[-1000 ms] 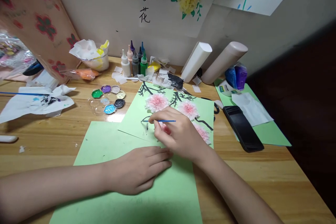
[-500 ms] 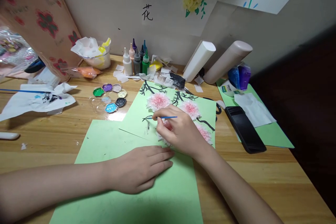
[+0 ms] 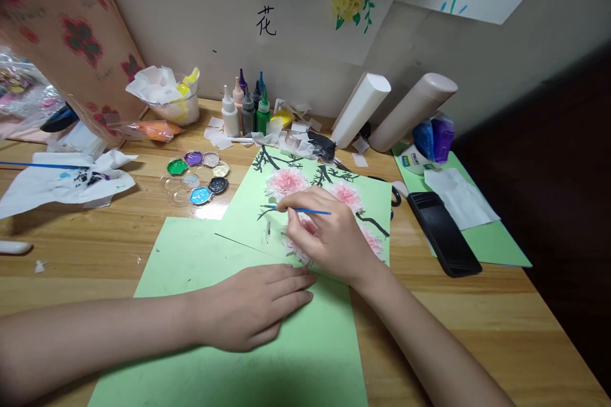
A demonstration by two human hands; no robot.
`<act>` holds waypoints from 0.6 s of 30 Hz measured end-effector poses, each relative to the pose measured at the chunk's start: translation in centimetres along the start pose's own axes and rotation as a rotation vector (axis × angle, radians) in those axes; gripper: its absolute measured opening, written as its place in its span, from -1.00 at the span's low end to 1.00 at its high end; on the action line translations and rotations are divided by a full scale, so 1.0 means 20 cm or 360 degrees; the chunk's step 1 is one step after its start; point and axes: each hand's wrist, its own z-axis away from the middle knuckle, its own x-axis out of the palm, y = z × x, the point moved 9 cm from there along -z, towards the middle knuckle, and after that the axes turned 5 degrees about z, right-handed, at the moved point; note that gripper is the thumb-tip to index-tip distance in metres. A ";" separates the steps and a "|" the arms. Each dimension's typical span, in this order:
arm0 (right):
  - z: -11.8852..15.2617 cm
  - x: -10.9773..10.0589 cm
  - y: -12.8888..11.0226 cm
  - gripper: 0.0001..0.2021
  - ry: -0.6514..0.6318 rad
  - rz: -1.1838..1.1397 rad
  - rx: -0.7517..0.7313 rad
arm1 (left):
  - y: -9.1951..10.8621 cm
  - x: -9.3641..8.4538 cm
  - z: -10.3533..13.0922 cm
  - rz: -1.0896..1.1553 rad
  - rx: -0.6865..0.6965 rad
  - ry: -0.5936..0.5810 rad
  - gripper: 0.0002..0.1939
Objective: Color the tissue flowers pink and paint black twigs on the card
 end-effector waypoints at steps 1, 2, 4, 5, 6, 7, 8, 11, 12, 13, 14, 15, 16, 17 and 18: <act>0.00 0.01 0.00 -0.82 -0.0012 0.0004 -0.0011 | 0.00 0.00 0.00 -0.0002 0.0001 0.0002 -0.54; 0.00 0.02 0.00 -0.81 -0.0023 0.0007 -0.0022 | 0.00 0.00 0.00 -0.0003 0.0003 0.0004 -0.54; 0.01 0.03 -0.01 -0.80 -0.0042 0.0013 -0.0039 | 0.00 0.00 0.00 -0.0004 0.0005 0.0008 -0.54; 0.01 0.04 -0.01 -0.79 -0.0050 0.0015 -0.0045 | 0.00 -0.01 0.00 -0.0006 0.0005 0.0008 -0.54; 0.01 0.04 -0.01 -0.79 -0.0059 0.0015 -0.0051 | 0.00 -0.01 0.00 -0.0009 0.0007 0.0006 -0.54; 0.01 0.05 -0.01 -0.79 -0.0067 0.0011 -0.0054 | 0.00 -0.01 0.00 -0.0012 0.0007 0.0004 -0.54; 0.01 0.05 -0.01 -0.79 -0.0073 0.0005 -0.0055 | 0.00 -0.01 0.00 -0.0014 0.0006 0.0005 -0.55; 0.01 0.06 -0.01 -0.80 -0.0093 -0.0019 -0.0040 | 0.00 0.00 0.00 -0.0020 0.0008 0.0006 -0.56; 0.01 0.06 -0.01 -0.80 -0.0097 -0.0022 -0.0033 | 0.00 0.00 0.00 -0.0022 0.0009 0.0007 -0.56; 0.01 0.06 -0.01 -0.80 -0.0097 -0.0020 -0.0028 | 0.00 0.00 0.00 -0.0023 0.0010 0.0009 -0.56; 0.00 0.06 -0.01 -0.80 -0.0095 -0.0014 -0.0024 | 0.00 0.00 0.00 -0.0022 0.0010 0.0011 -0.55; 0.00 0.06 -0.01 -0.80 -0.0091 -0.0005 -0.0021 | 0.00 0.00 0.00 -0.0019 0.0011 0.0014 -0.55; 0.00 0.06 -0.01 -0.81 -0.0087 0.0005 -0.0020 | 0.00 0.00 0.00 -0.0015 0.0011 0.0017 -0.55; 0.00 0.05 -0.01 -0.81 -0.0086 0.0015 -0.0020 | 0.00 0.00 0.00 -0.0013 0.0013 0.0018 -0.55; 0.00 0.05 -0.01 -0.81 -0.0086 0.0025 -0.0019 | 0.00 0.00 0.00 -0.0013 0.0014 0.0017 -0.55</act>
